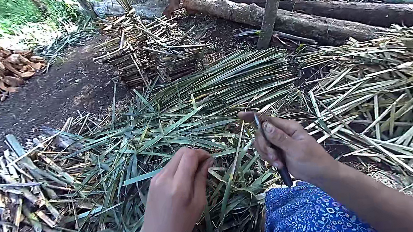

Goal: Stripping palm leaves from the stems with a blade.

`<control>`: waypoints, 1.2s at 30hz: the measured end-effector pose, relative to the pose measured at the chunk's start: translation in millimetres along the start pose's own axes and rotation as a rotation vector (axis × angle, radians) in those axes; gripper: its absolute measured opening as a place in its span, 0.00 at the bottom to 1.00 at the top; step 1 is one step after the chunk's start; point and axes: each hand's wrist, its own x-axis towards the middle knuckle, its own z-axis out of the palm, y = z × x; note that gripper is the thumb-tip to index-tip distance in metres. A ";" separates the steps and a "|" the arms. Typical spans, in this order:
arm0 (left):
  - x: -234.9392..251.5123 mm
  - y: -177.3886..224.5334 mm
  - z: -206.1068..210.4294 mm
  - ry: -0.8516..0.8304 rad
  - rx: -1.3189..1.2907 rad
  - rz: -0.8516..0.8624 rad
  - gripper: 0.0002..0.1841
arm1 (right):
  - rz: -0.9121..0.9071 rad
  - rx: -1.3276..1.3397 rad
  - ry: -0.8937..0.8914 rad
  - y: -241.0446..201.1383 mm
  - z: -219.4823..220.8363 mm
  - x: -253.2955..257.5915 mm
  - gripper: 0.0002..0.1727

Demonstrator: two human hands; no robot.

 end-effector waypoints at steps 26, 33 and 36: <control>-21.7 -23.1 -9.2 -0.072 -0.073 -0.065 0.13 | 0.083 0.065 0.120 -12.0 -11.9 5.0 0.24; -22.3 -38.3 -18.7 -0.138 -0.057 -0.113 0.15 | -0.081 0.039 0.244 -17.8 -26.0 3.3 0.23; -21.8 -45.5 -19.6 -0.174 -0.060 -0.130 0.17 | -0.120 0.050 0.271 -19.1 -33.2 1.3 0.25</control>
